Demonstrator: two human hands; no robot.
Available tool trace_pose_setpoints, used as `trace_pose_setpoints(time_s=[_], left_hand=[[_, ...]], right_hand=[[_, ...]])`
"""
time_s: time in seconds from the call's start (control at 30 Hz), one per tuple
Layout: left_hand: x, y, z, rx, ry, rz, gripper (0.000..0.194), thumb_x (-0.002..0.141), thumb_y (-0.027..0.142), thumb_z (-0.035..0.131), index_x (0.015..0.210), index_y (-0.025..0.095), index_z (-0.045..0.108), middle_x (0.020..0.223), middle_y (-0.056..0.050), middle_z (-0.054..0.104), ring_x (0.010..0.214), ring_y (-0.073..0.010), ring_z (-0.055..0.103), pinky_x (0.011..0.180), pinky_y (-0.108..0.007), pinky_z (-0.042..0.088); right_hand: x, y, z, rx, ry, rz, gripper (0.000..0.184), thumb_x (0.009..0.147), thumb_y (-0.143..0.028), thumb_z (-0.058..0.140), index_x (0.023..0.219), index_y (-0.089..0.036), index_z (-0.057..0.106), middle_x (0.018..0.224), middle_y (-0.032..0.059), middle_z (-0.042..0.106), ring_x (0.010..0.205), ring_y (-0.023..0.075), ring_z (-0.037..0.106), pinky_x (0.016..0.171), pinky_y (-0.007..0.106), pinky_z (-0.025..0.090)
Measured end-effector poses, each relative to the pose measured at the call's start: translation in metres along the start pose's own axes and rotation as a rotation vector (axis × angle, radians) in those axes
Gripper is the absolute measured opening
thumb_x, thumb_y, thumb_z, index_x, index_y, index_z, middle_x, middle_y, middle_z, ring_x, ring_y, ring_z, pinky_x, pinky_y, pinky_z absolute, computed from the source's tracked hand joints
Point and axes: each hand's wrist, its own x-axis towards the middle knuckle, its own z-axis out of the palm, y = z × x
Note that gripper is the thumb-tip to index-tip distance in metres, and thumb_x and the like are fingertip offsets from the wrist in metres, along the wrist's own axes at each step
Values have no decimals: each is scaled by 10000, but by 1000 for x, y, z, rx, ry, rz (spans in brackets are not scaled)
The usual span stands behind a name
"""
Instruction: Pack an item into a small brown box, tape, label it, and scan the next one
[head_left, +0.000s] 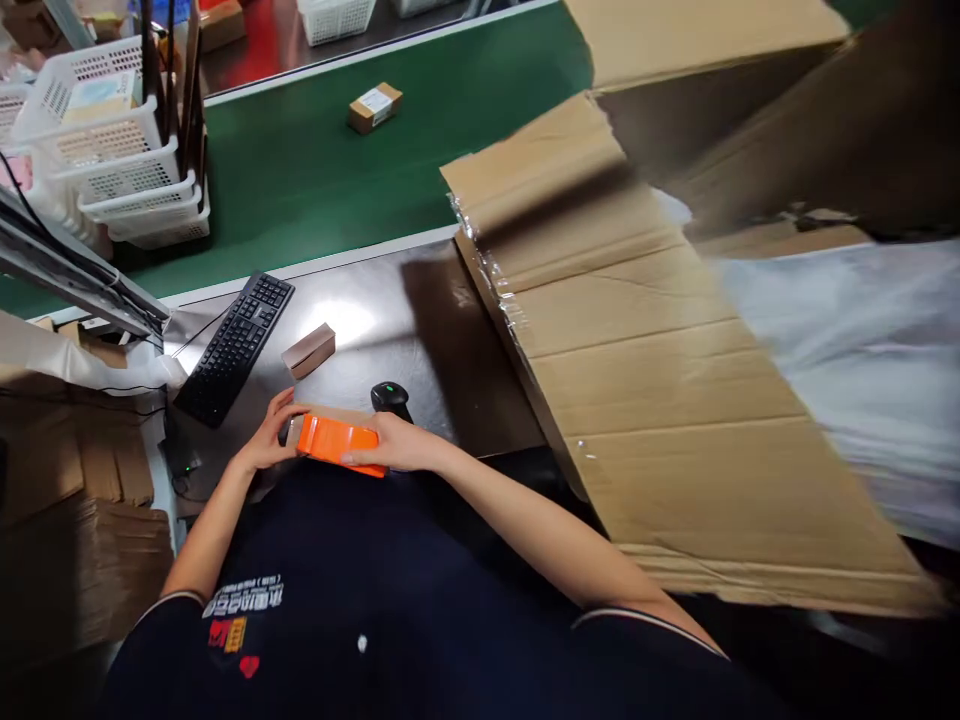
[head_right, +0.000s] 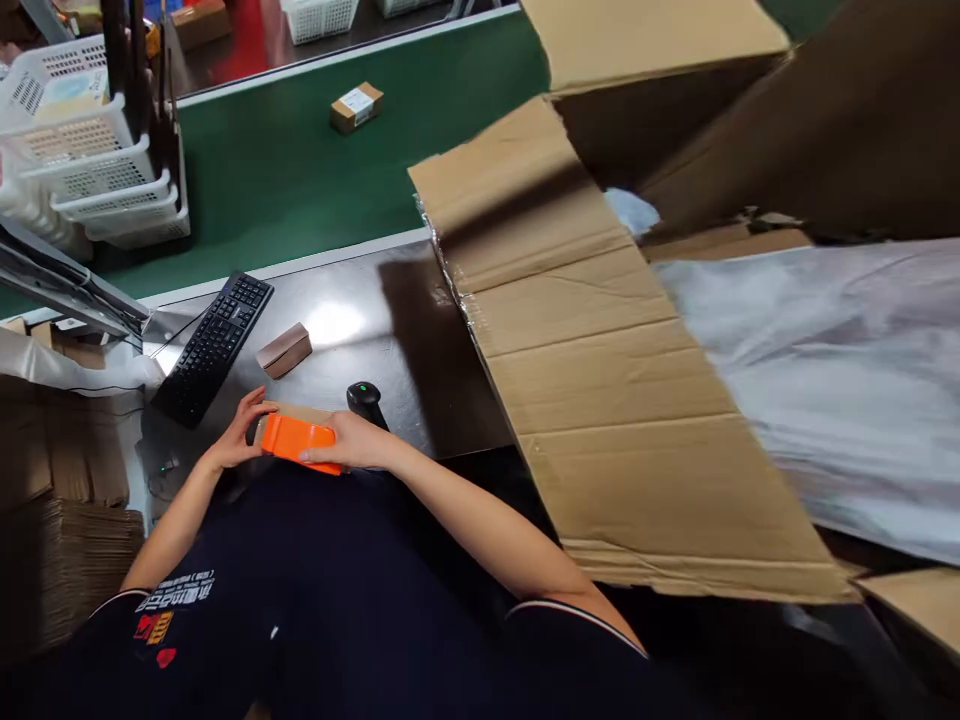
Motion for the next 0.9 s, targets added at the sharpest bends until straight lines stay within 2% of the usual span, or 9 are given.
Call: trace_pose_setpoints(time_s=[0.1, 0.23, 0.33, 0.4, 0.47, 0.53, 0.6, 0.73, 0.9], left_hand=[[0, -3, 0, 13, 15, -20, 764, 805, 659, 826, 1438, 293, 604, 1682, -157, 269, 1564, -442, 344, 1282, -701, 300], [-3, -5, -3, 33, 12, -22, 745, 811, 611, 846, 1444, 308, 596, 1679, -137, 278, 1571, -427, 343, 1299, -690, 282], [-4, 2, -10, 70, -17, -25, 759, 817, 618, 836, 1460, 309, 577, 1696, -147, 267, 1578, -424, 346, 1288, -672, 312], [-5, 15, -14, 176, -38, -41, 751, 849, 629, 796, 1482, 305, 557, 1728, -162, 239, 1602, -437, 303, 1288, -701, 272], [-2, 34, -11, 370, -63, -40, 771, 870, 626, 770, 1521, 296, 521, 1769, -178, 196, 1637, -465, 199, 1289, -766, 127], [7, 55, -1, 566, -115, 8, 888, 844, 610, 797, 1588, 274, 448, 1793, -196, 162, 1654, -483, 98, 1271, -791, -31], [21, 69, 13, 666, -201, 75, 1083, 768, 585, 867, 1651, 224, 355, 1785, -228, 187, 1650, -497, 100, 1278, -761, -76], [40, 70, 22, 700, -334, 82, 1224, 660, 553, 933, 1638, 88, 362, 1631, -299, 459, 1527, -534, 390, 1311, -684, 113], [26, 53, -16, 686, -301, 35, 1059, 643, 532, 915, 1556, 189, 501, 1510, -214, 605, 1401, -478, 536, 1225, -617, 336]], right_hand=[[-24, 4, -11, -54, 54, 84, 503, 724, -666, 810, 821, -178, 728, 690, -3, 639, 661, 163, 549, 594, 269, 428], [-70, 26, -38, -120, 71, 266, 572, 686, -702, 781, 579, -196, 538, 561, -24, 472, 566, 123, 406, 523, 274, 282], [-90, 45, -55, -94, 86, 281, 548, 674, -663, 778, 563, -199, 508, 563, -29, 442, 566, 114, 375, 529, 275, 266], [-90, 56, -59, -84, 70, 267, 513, 664, -627, 776, 559, -198, 515, 564, -31, 438, 570, 114, 369, 529, 274, 268], [-83, 65, -58, -68, 43, 249, 491, 653, -604, 780, 552, -197, 526, 560, -32, 436, 569, 116, 371, 530, 275, 283], [-74, 70, -55, -45, 30, 229, 492, 642, -600, 800, 549, -192, 542, 556, -33, 439, 568, 116, 376, 534, 277, 300], [-63, 74, -49, -20, 34, 195, 494, 634, -606, 818, 562, -184, 571, 562, -34, 449, 568, 115, 381, 538, 275, 303], [-41, 80, -32, 36, 23, 110, 483, 634, -616, 818, 607, -176, 620, 578, -39, 479, 567, 114, 401, 539, 266, 324], [-7, 85, -5, 133, -36, 9, 480, 624, -610, 837, 667, -159, 677, 634, -12, 606, 596, 131, 499, 562, 269, 414]])
